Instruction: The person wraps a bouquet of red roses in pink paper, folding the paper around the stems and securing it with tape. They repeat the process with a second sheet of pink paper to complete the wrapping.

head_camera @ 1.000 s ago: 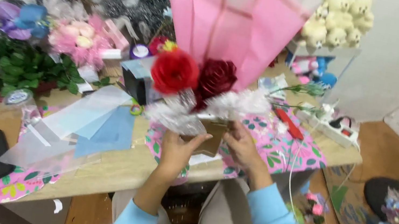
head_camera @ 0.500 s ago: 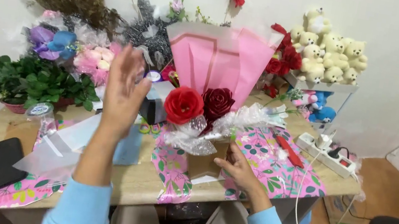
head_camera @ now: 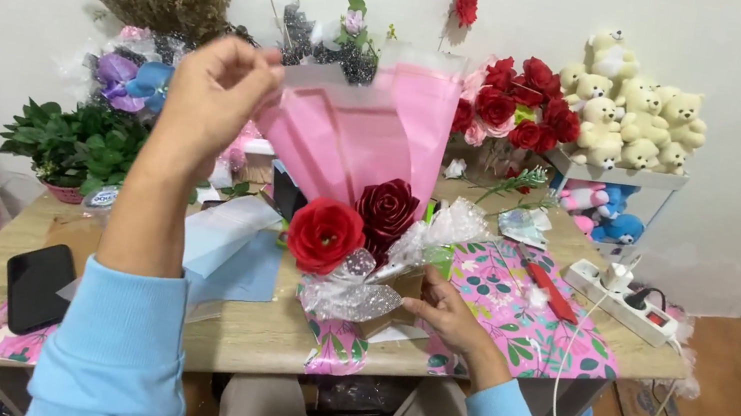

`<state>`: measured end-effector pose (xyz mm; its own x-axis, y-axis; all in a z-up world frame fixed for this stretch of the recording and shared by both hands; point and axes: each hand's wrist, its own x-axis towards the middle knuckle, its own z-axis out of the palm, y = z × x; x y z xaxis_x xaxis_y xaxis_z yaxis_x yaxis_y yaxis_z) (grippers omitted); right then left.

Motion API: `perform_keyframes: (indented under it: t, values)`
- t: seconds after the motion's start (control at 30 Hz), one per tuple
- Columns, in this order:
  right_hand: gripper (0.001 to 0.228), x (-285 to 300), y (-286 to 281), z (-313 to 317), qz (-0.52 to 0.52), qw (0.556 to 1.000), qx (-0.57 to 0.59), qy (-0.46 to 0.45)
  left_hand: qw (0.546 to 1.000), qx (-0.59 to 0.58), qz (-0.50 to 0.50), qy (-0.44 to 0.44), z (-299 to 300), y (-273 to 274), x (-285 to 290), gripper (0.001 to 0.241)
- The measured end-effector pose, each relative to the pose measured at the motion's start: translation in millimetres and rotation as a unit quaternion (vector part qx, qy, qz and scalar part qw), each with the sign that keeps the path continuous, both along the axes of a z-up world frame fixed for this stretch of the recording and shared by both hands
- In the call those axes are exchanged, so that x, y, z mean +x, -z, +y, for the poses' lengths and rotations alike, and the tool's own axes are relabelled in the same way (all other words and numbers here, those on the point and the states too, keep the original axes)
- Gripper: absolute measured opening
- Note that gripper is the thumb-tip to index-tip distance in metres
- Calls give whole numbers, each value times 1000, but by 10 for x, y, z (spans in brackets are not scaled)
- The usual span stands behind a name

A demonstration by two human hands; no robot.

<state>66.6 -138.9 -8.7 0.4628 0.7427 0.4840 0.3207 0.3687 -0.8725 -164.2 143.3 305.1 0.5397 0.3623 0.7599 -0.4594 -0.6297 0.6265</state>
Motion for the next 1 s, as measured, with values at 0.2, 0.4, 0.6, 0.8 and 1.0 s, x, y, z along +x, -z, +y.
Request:
perform_keyframes:
  t: [0.2, 0.4, 0.6, 0.8, 1.0]
  values:
    - [95, -342, -260, 39, 109, 976, -183, 47, 964, 162, 174, -115, -602, -797, -223, 65]
    - [75, -490, -402, 15, 74, 986, -149, 24, 921, 88, 379, -24, -666, -1031, 42, 82]
    - [92, -596, -602, -80, 28, 969, -223, 102, 941, 86, 255, 206, -630, -943, -34, 56]
    - [70, -622, -807, -260, -18, 983, -147, 105, 958, 148, 245, 30, -892, -1001, -475, 55]
    - [64, -486, -571, -570, -286, 909, -39, 302, 975, 180, -76, -106, -619, -63, -484, 27]
